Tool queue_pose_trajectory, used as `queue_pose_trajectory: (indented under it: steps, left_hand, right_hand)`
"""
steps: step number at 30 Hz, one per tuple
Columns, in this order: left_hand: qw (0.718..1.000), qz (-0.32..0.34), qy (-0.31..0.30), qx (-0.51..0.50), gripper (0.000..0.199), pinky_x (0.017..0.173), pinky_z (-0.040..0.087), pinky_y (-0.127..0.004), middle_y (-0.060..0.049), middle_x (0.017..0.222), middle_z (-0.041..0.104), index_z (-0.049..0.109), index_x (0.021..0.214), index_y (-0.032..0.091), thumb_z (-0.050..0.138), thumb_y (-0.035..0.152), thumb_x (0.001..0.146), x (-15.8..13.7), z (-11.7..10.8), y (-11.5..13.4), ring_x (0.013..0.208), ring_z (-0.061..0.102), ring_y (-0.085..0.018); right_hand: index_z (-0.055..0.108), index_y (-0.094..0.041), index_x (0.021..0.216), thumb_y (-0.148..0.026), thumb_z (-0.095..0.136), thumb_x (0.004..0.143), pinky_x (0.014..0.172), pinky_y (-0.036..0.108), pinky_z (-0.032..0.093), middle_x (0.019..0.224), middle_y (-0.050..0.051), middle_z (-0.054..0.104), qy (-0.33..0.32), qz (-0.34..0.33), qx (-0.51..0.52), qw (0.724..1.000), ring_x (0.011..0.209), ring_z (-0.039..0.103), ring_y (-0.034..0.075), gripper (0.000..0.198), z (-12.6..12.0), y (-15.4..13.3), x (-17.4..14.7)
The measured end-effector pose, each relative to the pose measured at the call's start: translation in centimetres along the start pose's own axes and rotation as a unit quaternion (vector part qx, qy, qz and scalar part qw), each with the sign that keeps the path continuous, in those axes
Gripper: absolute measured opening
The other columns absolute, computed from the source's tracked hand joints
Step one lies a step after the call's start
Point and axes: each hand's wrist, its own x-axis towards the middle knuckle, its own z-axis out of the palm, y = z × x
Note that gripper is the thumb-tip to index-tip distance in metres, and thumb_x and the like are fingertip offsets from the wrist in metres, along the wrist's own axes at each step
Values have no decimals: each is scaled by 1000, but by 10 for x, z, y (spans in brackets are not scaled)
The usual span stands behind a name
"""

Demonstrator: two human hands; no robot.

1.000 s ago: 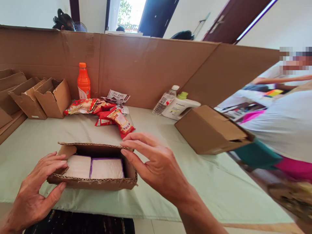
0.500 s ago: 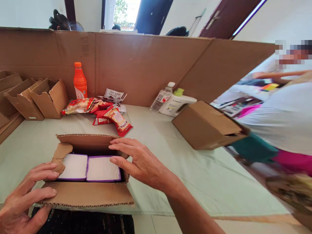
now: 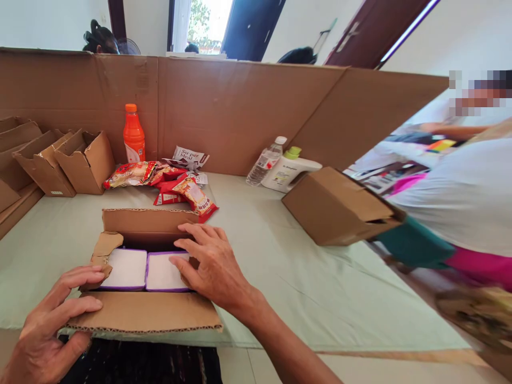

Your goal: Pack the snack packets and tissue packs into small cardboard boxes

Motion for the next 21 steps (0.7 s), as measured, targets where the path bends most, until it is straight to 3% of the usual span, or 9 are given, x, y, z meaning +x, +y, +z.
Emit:
queue_pose_trajectory:
  steps: [4,7,12,18,21]
  left_hand:
    - [1000,-5,12,-6,38,104,55,-48,-9,127,64,59,108,23,50,-1,79,2,1,-1,128,57,-26]
    - [1000,-1,12,-5,37,104,55,-48,-8,123,67,60,106,23,52,0,78,3,2,-1,126,59,-26]
    - [1000,12,7,-1,36,105,53,-50,-9,122,67,59,107,21,50,0,79,1,2,-3,124,59,-25]
    - [1000,26,10,3,37,106,50,-49,-10,122,66,58,108,19,48,-1,79,1,6,-6,123,58,-24]
    - [999,31,6,-3,35,109,47,-47,-9,119,66,58,108,18,49,0,80,1,6,-8,122,58,-22]
  right_hand:
    - [75,-21,108,-32,76,84,97,57,47,131,14,69,-127,-5,31,991,121,61,35,27,-19,-6,-1]
    - [76,-20,104,-30,77,84,98,58,46,128,14,71,-182,-14,-1,983,124,59,37,22,-28,-15,2]
    - [76,-20,99,-29,78,84,101,55,43,125,13,73,-197,-32,-38,979,125,59,35,17,-27,-21,9]
    - [76,-19,97,-35,73,89,98,54,39,116,12,76,-208,53,-47,976,124,58,36,18,-14,-19,8]
    - [75,-19,96,-35,73,89,95,51,38,111,11,77,-208,74,-50,974,115,62,34,18,-12,-20,7]
